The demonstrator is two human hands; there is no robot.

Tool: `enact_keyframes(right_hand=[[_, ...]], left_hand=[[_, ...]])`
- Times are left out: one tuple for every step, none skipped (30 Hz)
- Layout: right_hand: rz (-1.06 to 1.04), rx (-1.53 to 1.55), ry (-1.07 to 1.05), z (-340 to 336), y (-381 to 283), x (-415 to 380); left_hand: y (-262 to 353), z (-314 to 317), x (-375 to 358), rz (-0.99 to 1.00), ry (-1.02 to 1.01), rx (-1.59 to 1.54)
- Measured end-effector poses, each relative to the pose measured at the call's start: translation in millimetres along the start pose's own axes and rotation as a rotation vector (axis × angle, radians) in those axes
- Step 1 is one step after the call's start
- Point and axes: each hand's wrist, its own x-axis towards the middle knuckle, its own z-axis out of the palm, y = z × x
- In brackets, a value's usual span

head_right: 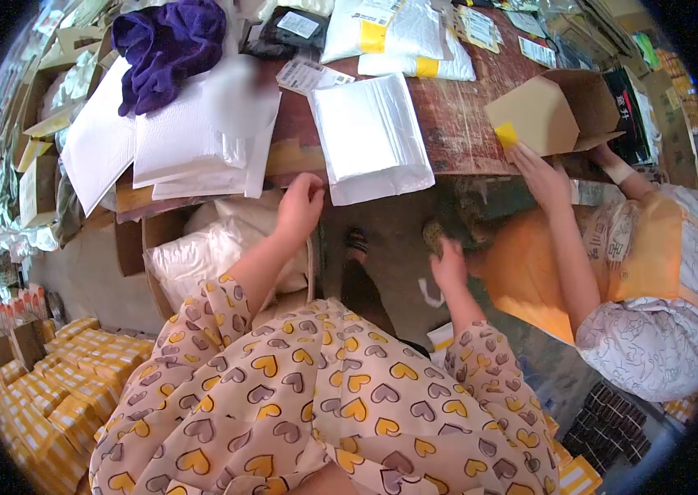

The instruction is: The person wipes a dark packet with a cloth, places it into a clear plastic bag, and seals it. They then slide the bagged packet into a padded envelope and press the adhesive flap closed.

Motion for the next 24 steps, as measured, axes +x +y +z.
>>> enact_keyframes(right_hand=[[-0.042,0.172,0.090,-30.4,-33.1,11.2],[-0.188,0.136,0.241,-53.4,-58.6,22.2],[-0.331,0.096,0.390,-70.4,-78.1,32.1],[-0.324,0.097,0.388,-83.8,-94.0,41.8],[-0.509,0.001,0.313,-95.2,-107.0,52.4],[-0.696,-0.095,0.237,-98.6,-113.7,64.1],[-0.696,-0.094,0.238,-93.3,-114.4,74.9],[-0.818,-0.226,0.246,-86.2,-114.6,85.0],[-0.941,-0.359,0.255,-81.7,-114.7,94.9],[-0.944,-0.355,0.257,-80.4,-111.9,103.2],[-1.003,-0.322,0.247,-83.4,-112.1,111.8],[-1.062,-0.287,0.235,-84.8,-112.9,118.7],[-1.100,-0.229,0.238,-87.6,-112.7,123.9],[-1.104,-0.220,0.235,-94.2,-117.3,124.8],[-1.160,-0.200,0.225,-101.5,-121.5,125.2],[-1.217,-0.184,0.218,-107.4,-124.6,126.7],[-1.220,-0.181,0.220,-110.7,-128.6,130.0],[-1.264,-0.118,0.143,-112.9,-133.5,133.7],[-1.308,-0.053,0.066,-113.8,-136.6,137.0],[-1.312,-0.048,0.066,-107.9,-133.0,139.2],[-1.236,-0.006,0.005,-97.3,-124.9,141.3],[-1.163,0.034,-0.055,-88.8,-116.9,145.2],[-1.172,0.035,-0.054,-86.3,-113.2,147.9],[-1.043,0.104,-0.136,-83.8,-108.7,147.6]], left_hand=[[4.6,-3.9,-4.1,0.240,0.151,0.288],[5.0,-6.0,-2.7,0.239,0.148,0.294],[5.0,-6.9,-1.0,0.550,0.202,0.457],[6.1,-6.5,0.5,0.865,0.251,0.613],[11.4,-5.9,1.8,0.866,0.245,0.610],[18.7,-6.3,4.1,0.943,0.194,0.668],[22.6,-6.5,6.4,1.019,0.142,0.727],[22.6,-6.0,10.9,1.019,0.142,0.729],[22.8,-6.4,17.5,1.014,0.117,0.725],[22.3,-6.7,21.9,1.008,0.091,0.723],[21.6,-7.8,25.9,1.007,0.093,0.730],[20.4,-8.9,28.8,1.044,0.023,0.706],[18.7,-10.2,30.0,1.075,-0.050,0.681],[15.9,-11.7,31.4,1.067,-0.052,0.687],[13.5,-13.1,33.5,1.020,-0.123,0.698],[12.3,-13.5,35.9,0.977,-0.190,0.708],[11.8,-13.2,37.1,0.976,-0.188,0.711],[11.4,-12.6,37.0,0.947,-0.200,0.729],[11.0,-12.3,36.7,0.917,-0.211,0.749],[13.2,-12.1,34.3,0.912,-0.210,0.753],[16.8,-10.6,30.9,0.901,-0.214,0.749],[20.4,-10.2,30.6,0.890,-0.215,0.746],[18.1,-9.4,33.0,0.886,-0.207,0.751],[13.0,-8.0,34.0,0.857,-0.178,0.636]])
